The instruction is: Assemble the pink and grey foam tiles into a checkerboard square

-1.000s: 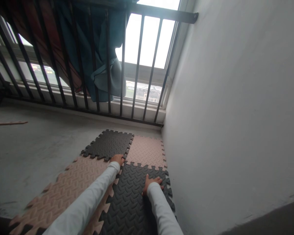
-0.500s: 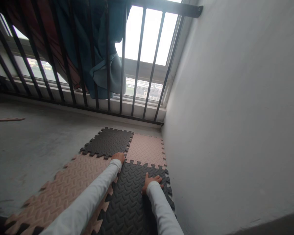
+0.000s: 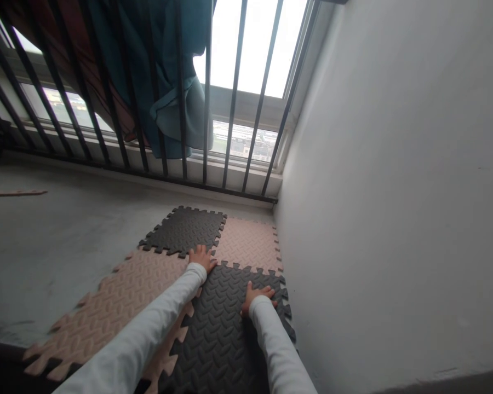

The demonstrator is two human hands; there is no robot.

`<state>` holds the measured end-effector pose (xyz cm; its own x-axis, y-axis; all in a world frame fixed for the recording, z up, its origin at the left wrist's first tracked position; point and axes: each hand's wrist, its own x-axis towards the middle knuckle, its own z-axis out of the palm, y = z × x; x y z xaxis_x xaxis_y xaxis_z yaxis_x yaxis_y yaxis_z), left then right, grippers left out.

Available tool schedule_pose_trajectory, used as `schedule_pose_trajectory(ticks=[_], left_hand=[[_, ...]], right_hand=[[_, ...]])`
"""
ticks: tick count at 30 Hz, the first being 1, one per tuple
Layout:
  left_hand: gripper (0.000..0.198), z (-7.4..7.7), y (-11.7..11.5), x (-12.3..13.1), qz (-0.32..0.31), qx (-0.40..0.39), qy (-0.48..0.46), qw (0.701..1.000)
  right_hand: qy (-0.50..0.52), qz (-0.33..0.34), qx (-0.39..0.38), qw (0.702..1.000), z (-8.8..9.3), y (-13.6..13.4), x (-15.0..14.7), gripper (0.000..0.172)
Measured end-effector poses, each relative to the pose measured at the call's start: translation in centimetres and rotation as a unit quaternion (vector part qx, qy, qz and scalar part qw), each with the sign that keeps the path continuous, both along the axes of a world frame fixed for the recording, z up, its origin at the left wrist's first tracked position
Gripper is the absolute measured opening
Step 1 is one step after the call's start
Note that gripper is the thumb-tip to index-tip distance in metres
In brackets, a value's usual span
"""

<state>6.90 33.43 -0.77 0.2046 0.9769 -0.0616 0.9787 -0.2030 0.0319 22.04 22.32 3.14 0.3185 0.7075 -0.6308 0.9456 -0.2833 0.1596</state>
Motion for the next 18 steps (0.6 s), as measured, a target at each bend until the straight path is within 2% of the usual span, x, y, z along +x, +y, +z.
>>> schedule_pose_trajectory(ticks=[2, 5, 10, 11, 15, 16, 18], left_hand=[[0.062, -1.0, -0.6, -0.5, -0.003, 0.014, -0.016, 1.000], [0.064, -2.3, -0.8, -1.3, 0.024, -0.022, -0.058, 0.998], [0.066, -2.4, 0.7, -3.2, 0.001, -0.119, -0.079, 0.990], [0.067, -2.4, 0.8, -3.9, 0.014, -0.108, -0.074, 0.991], [0.071, -2.6, 0.4, -7.4, 0.139, -0.003, -0.023, 0.990], [0.070, -2.6, 0.3, -8.3, 0.144, 0.003, -0.017, 0.989], [0.066, -2.3, 0.2, -10.0, 0.114, -0.020, -0.021, 0.993]], right_hand=[[-0.012, 0.000, -0.005, 1.000, -0.2, 0.0, 0.0, 0.110], [-0.017, 0.005, 0.001, 1.000, -0.6, 0.1, 0.2, 0.107], [-0.016, 0.010, 0.009, 1.000, -1.4, 0.3, 0.6, 0.105], [-0.018, 0.010, 0.011, 1.000, -1.5, 0.3, 0.6, 0.105], [-0.028, 0.008, 0.006, 1.000, -1.7, 0.4, 0.6, 0.105], [-0.030, 0.008, 0.005, 1.000, -1.7, 0.4, 0.6, 0.104], [-0.031, 0.006, 0.005, 0.999, -1.8, 0.5, 0.7, 0.103]])
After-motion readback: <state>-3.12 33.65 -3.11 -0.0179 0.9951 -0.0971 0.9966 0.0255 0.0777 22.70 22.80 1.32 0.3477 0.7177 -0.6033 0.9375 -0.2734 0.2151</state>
